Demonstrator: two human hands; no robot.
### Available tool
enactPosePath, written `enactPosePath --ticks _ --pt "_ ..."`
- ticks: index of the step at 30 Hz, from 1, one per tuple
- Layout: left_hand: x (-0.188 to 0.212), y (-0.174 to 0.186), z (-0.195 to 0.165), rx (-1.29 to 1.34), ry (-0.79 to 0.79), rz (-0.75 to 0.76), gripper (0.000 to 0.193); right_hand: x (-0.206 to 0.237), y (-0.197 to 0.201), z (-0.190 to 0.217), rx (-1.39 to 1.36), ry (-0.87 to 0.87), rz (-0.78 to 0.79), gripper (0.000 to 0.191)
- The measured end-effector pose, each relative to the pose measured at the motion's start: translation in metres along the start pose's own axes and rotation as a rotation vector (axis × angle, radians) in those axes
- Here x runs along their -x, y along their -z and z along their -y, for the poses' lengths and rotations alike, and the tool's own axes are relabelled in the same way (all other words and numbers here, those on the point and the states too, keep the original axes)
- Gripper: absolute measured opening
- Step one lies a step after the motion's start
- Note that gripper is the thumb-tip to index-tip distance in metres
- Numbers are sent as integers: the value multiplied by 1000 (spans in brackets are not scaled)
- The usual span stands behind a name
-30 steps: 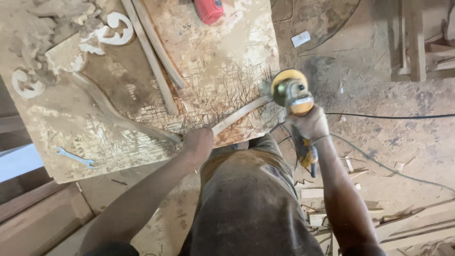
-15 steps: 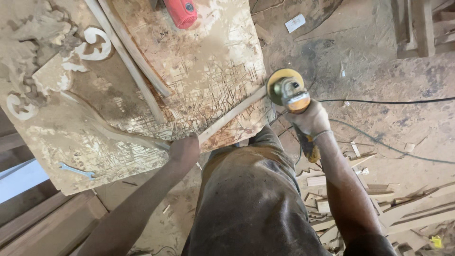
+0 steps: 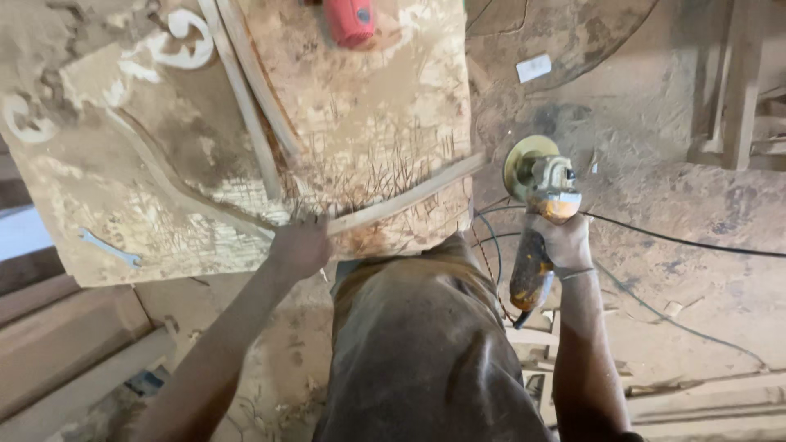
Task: The person holds a curved wooden strip against a workbench with one hand and sands its surface using an angle grinder, moving the tool along the length of the strip and repositioning the wood repeatedly while sanding different sections.
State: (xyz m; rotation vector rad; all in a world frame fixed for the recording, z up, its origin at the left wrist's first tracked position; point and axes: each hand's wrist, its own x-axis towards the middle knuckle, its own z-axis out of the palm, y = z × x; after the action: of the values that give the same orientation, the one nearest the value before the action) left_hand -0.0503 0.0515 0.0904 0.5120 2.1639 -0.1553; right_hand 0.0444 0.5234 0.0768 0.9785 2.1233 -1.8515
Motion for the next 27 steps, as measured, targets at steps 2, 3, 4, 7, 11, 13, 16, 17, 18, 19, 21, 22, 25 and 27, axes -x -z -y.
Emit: enactPosePath --ticks 2,3,4,7,11,13,16,17,18,19,21,22,25,27 --pt "1 -7 -3 40 4 69 47 17 -7 7 86 -37 27 33" --pt "-1 -11 -4 34 -20 -11 43 17 -15 13 116 -28 30 33" --pt "-6 -14 -4 21 -47 -101 40 14 -24 20 146 -25 46 32" --pt "-17 -25 12 64 -107 -142 29 40 -58 28 243 -101 102 32" --pt "-41 -34 25 194 -184 -217 25 59 -105 36 382 -57 151 38" --pt "-48 -35 30 191 -176 -114 26 80 -130 33 452 -39 185 43" --pt "-53 -32 32 160 -225 -102 30 89 -152 34 604 4 149 54" --pt "-55 -29 33 143 -247 -124 32 91 -157 35 651 38 126 59" --pt "-54 -29 33 134 -256 -126 31 93 -157 36 702 60 109 63" --pt "-53 -28 33 128 -264 -115 31 93 -155 38 739 36 110 63" --pt "-51 -29 32 117 -263 -81 31 88 -147 44 808 -7 120 63" --pt "-51 -28 30 112 -255 -69 31 83 -141 48 847 0 116 61" --pt "-49 -30 25 147 -222 -58 26 60 -121 61 945 -20 90 58" --pt "-46 -31 22 155 -197 -48 24 41 -111 69 978 -97 69 57"
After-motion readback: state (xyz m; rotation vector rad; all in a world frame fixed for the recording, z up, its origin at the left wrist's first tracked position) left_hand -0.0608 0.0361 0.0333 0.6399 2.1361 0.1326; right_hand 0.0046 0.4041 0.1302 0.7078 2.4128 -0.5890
